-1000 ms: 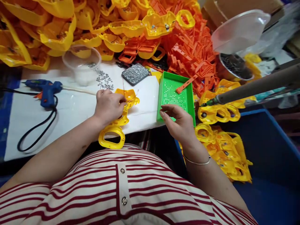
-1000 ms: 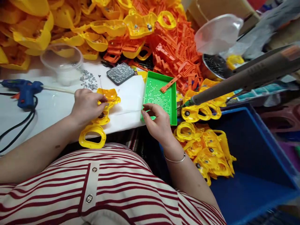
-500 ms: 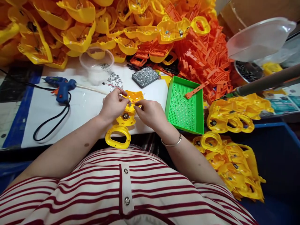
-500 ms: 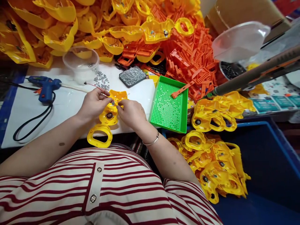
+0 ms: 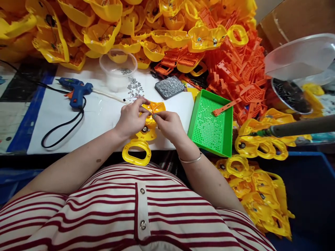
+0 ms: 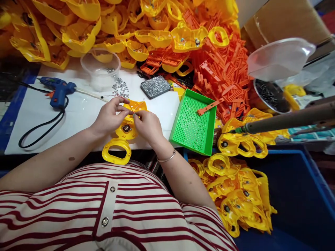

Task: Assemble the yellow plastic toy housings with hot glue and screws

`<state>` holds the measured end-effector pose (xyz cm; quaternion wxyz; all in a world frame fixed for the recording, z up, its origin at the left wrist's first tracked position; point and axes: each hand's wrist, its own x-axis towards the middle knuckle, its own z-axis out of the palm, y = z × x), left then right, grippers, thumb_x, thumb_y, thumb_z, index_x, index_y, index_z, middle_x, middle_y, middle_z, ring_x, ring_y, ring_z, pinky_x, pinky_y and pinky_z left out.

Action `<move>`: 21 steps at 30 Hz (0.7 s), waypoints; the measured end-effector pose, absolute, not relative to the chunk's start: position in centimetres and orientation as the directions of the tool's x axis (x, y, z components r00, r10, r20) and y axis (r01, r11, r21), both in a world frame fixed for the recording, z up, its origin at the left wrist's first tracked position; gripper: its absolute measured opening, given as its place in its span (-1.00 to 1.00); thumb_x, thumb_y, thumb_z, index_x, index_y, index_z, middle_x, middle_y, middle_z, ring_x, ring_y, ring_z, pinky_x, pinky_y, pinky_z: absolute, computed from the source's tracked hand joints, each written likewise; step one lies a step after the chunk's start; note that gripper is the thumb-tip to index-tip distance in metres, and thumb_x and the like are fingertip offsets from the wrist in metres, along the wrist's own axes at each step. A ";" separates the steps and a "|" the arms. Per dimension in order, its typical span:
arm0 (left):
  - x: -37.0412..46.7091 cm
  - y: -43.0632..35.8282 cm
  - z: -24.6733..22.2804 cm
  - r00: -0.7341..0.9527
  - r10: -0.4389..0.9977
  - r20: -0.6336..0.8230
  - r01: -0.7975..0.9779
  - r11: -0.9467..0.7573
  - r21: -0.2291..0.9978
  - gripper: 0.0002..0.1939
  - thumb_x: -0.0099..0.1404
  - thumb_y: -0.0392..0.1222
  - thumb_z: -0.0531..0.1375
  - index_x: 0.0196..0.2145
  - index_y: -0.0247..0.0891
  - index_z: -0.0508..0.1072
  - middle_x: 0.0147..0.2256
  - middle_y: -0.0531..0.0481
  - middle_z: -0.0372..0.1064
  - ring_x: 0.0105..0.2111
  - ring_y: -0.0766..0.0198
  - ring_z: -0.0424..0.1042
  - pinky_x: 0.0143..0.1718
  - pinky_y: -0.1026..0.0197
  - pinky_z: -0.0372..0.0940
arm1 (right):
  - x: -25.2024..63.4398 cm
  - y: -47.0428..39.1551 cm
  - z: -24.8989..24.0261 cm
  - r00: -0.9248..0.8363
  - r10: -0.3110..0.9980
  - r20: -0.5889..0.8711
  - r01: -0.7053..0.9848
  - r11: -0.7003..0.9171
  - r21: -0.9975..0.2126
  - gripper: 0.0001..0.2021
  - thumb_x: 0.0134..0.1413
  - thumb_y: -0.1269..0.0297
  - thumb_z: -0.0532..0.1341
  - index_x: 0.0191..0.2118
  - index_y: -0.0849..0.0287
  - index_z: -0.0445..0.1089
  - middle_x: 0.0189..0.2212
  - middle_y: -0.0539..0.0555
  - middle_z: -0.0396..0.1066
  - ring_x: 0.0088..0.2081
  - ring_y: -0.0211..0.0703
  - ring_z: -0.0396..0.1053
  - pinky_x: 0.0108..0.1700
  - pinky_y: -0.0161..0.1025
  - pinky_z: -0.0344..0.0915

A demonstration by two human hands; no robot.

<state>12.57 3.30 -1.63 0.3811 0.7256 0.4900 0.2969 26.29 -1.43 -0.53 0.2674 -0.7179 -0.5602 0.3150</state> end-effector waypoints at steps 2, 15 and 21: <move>12.3 2.8 -1.5 0.376 0.917 0.135 0.584 -0.348 0.734 -0.65 0.20 -0.36 0.19 -0.03 -0.21 0.42 -0.24 0.00 0.57 -0.06 0.09 0.51 0.13 -0.07 0.23 | 26.7 -1.3 -0.8 0.158 0.967 -0.200 0.470 -0.252 -0.846 -0.77 0.15 0.32 0.13 -0.44 0.26 0.45 -0.67 -0.08 0.19 -0.57 -0.35 0.11 -0.45 -0.30 0.01; 12.1 1.4 -1.1 0.453 0.877 0.158 0.720 -0.464 0.516 -0.33 0.28 -0.27 0.10 0.33 -0.30 0.15 -0.14 -0.10 0.56 0.06 0.01 0.35 0.35 -0.37 -0.29 | 26.8 -1.3 -1.3 0.251 0.967 -0.045 0.722 -0.218 -0.657 -0.74 0.13 0.31 0.16 -0.14 0.18 0.56 -0.40 0.08 0.51 -0.40 -0.19 0.34 -0.27 -0.20 0.19; 13.0 1.0 -1.0 0.485 0.859 0.163 0.746 -0.504 0.436 -0.11 0.19 -0.14 0.22 0.40 -0.33 -0.03 -0.12 -0.14 0.52 0.06 -0.07 0.33 0.34 -0.46 -0.36 | 26.8 -1.0 -0.3 0.121 0.992 0.032 0.817 -0.081 -0.571 -0.76 0.12 0.36 0.13 -0.20 0.17 0.55 -0.22 0.15 0.54 -0.22 -0.10 0.42 -0.15 -0.16 0.25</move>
